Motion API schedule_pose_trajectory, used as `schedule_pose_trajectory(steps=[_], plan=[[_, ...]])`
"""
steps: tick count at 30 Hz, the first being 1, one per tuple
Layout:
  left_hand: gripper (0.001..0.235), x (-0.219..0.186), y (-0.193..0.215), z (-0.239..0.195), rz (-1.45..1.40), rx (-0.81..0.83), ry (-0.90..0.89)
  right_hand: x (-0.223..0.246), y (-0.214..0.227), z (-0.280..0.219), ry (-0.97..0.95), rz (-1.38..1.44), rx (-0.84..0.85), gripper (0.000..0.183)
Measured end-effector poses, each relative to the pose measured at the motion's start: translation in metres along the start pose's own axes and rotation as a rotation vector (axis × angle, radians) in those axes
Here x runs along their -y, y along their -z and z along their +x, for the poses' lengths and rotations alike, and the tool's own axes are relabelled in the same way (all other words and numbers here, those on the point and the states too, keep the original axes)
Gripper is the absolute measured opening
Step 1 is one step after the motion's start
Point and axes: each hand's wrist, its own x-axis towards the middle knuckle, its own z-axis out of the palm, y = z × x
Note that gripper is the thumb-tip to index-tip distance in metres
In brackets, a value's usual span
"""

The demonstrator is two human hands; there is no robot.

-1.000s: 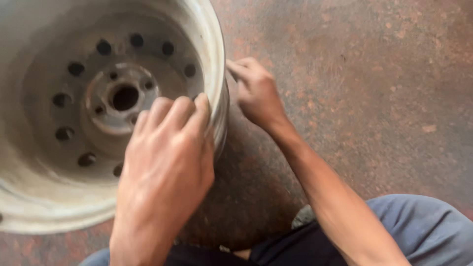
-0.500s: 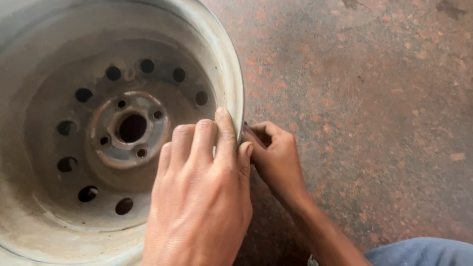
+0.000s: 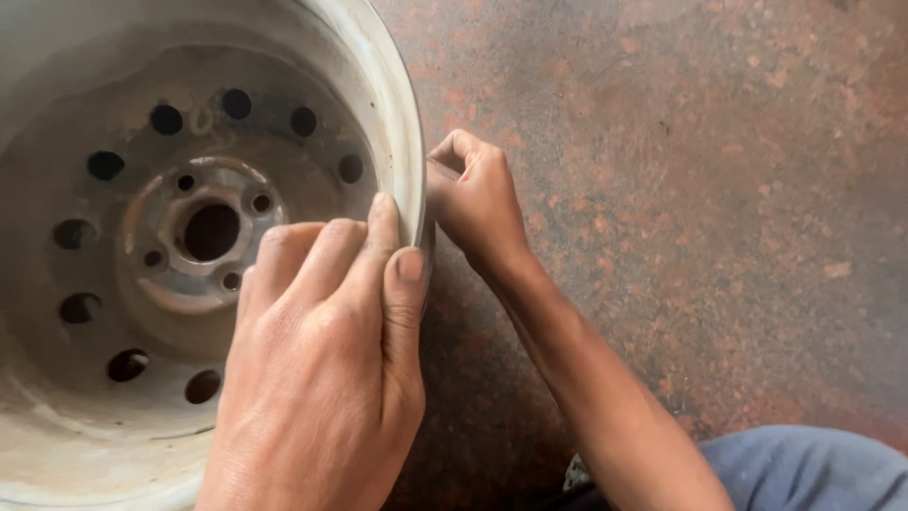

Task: The person scrubs the outer edge and inner surface of a metal wheel rim using a small abrasive pad. They rotate the rim to access different sections and continue scrubbing the inner lip and face of the rim.

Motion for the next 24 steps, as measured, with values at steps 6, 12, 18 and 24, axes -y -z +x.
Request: schedule_pose_trajectory(steps=[6, 12, 18, 24], plan=[[0.043, -0.001, 0.001, 0.003, -0.019, -0.002, 0.020, -0.010, -0.001, -0.012, 0.051, -0.054, -0.033, 0.020], [0.041, -0.004, 0.006, 0.005, 0.000, 0.003, 0.008, -0.003, 0.001, -0.019, 0.023, -0.104, -0.019, 0.022], [0.040, -0.002, 0.001, -0.005, -0.002, -0.021, 0.006, -0.001, -0.002, 0.005, 0.107, -0.174, -0.037, 0.021], [0.041, -0.002, 0.000, 0.002, -0.005, -0.009, 0.010, -0.004, 0.006, -0.020, 0.139, -0.103, -0.003, 0.020]])
